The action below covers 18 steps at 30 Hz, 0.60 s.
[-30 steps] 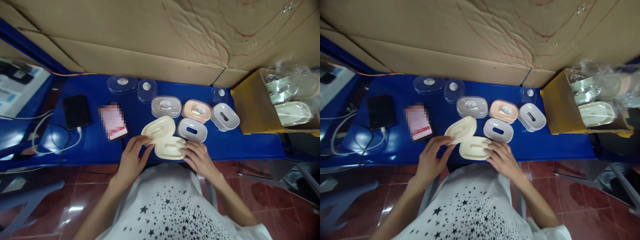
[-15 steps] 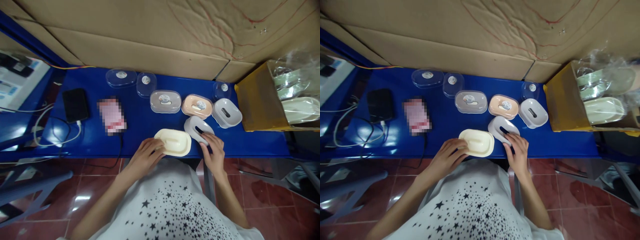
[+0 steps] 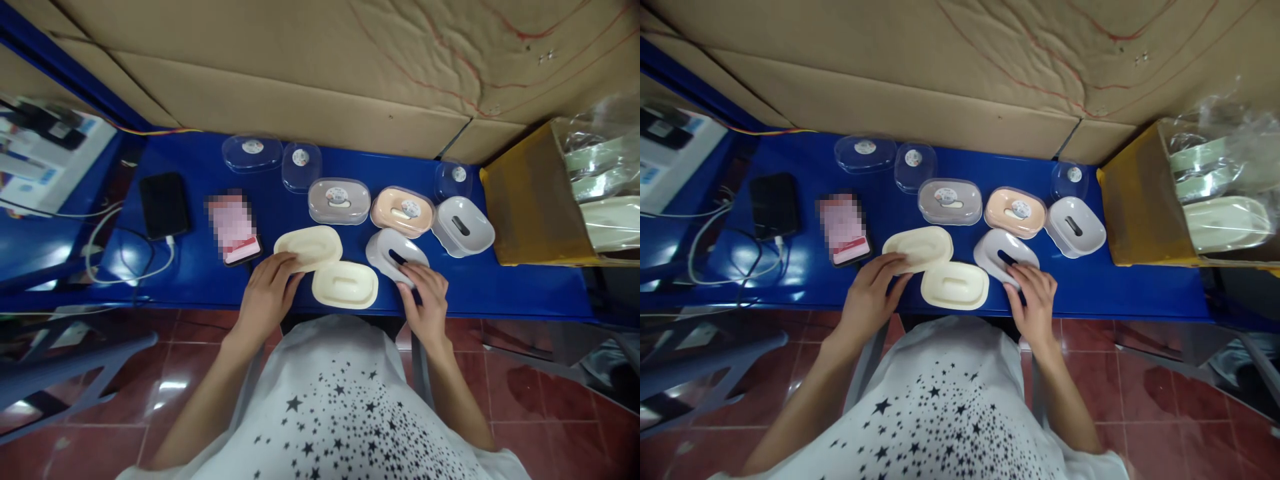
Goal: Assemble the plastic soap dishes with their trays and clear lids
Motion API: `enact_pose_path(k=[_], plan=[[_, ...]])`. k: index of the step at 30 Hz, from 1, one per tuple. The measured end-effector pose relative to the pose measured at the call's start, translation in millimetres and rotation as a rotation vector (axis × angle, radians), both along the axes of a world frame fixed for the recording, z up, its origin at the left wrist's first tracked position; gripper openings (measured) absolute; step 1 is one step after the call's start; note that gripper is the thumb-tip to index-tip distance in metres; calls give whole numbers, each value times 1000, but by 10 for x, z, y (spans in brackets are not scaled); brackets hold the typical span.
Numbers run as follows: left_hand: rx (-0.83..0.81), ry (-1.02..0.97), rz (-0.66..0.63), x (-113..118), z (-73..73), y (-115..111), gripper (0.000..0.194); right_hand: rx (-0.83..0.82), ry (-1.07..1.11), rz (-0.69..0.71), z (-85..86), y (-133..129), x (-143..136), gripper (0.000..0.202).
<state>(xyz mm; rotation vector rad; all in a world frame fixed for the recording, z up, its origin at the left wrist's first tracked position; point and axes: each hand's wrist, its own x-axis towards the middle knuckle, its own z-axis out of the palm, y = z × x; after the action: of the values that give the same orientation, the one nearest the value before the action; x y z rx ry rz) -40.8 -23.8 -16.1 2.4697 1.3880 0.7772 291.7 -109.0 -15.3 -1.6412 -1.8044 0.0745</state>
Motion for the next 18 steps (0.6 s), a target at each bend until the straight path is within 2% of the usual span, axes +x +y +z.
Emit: enact_pose_path(k=[5, 9, 12, 18], plan=[[-43, 7, 96, 3, -74, 137, 18, -54, -95, 237, 45, -71, -312, 56], [-45, -1, 153, 9, -90, 201, 20, -128, -245, 366, 9, -52, -498, 51], [-54, -7, 155, 11, -91, 228, 21, -152, -316, 418, -16, -22, -529, 48], [-22, -31, 90, 53, -22, 179, 23, -130, -339, 521, -22, -27, -479, 63]])
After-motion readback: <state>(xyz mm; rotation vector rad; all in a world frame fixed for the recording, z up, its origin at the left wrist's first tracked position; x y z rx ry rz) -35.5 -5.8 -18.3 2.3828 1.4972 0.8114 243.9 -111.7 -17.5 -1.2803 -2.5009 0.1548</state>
